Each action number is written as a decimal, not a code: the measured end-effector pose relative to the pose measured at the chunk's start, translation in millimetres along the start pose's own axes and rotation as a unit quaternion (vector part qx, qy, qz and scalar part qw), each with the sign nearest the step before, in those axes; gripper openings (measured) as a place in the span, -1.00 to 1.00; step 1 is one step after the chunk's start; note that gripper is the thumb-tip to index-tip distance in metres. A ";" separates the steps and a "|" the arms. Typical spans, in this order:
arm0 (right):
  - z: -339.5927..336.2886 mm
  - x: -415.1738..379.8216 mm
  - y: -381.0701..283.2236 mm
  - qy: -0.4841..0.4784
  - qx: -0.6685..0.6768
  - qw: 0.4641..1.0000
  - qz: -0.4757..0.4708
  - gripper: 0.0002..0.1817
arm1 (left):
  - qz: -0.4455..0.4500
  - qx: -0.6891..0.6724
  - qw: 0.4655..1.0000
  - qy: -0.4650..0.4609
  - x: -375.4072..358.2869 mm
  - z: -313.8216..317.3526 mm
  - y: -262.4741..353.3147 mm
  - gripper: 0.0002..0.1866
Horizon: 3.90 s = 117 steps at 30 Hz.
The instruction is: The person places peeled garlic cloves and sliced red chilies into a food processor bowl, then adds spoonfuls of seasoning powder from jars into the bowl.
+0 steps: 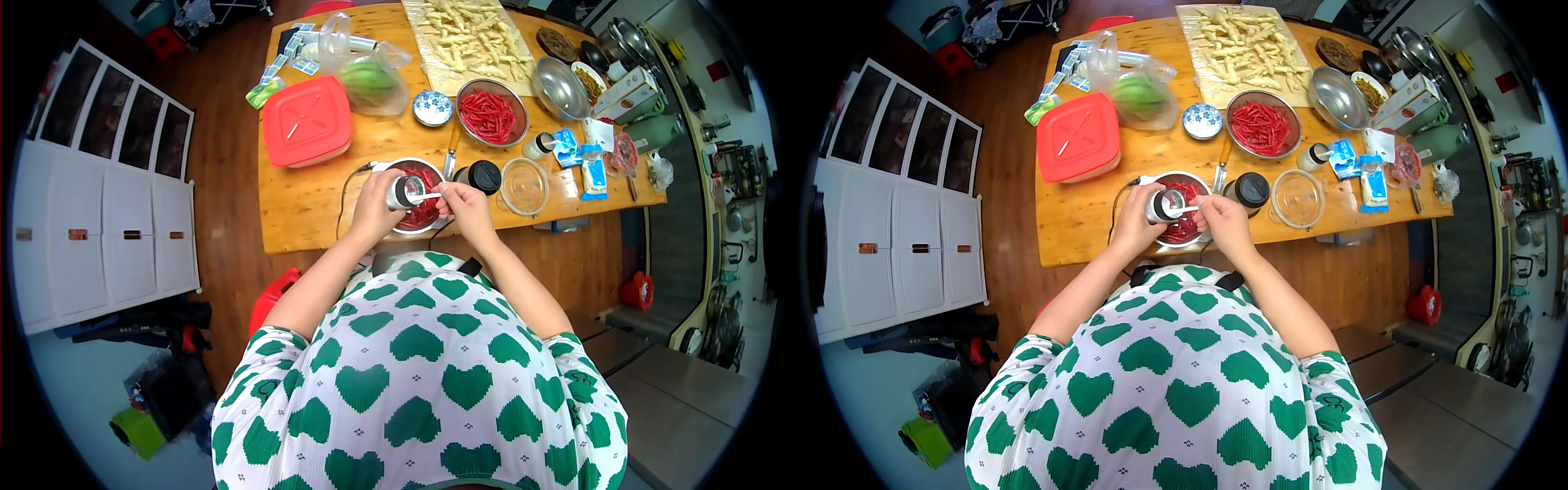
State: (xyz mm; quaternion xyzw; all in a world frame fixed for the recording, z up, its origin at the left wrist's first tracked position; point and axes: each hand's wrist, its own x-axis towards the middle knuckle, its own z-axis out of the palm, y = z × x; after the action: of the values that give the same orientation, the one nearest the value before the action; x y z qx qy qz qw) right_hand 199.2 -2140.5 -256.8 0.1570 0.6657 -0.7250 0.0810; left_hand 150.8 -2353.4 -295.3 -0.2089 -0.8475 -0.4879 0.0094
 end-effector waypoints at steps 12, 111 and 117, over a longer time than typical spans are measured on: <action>-27.5 5.1 -4.8 0.057 0.122 0.990 0.048 -0.69 | -0.010 0.014 1.000 0.014 -2.6 -3.4 -10.6 -0.26; 18.7 11.2 -35.7 -0.086 -0.255 0.918 -0.290 -0.87 | -0.012 0.014 0.999 0.043 -9.9 -24.2 -24.3 -0.32; 21.3 14.6 -17.7 -0.146 -0.306 0.878 -0.338 -0.84 | 0.020 -0.002 1.000 0.009 -6.4 -20.8 -18.5 -0.30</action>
State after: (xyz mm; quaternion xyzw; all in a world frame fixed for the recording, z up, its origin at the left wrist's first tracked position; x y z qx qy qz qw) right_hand 177.2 -2158.5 -243.6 -0.2180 0.8474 -0.4833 -0.0285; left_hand 146.0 -2381.1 -301.0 -0.2213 -0.8419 -0.4915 0.0263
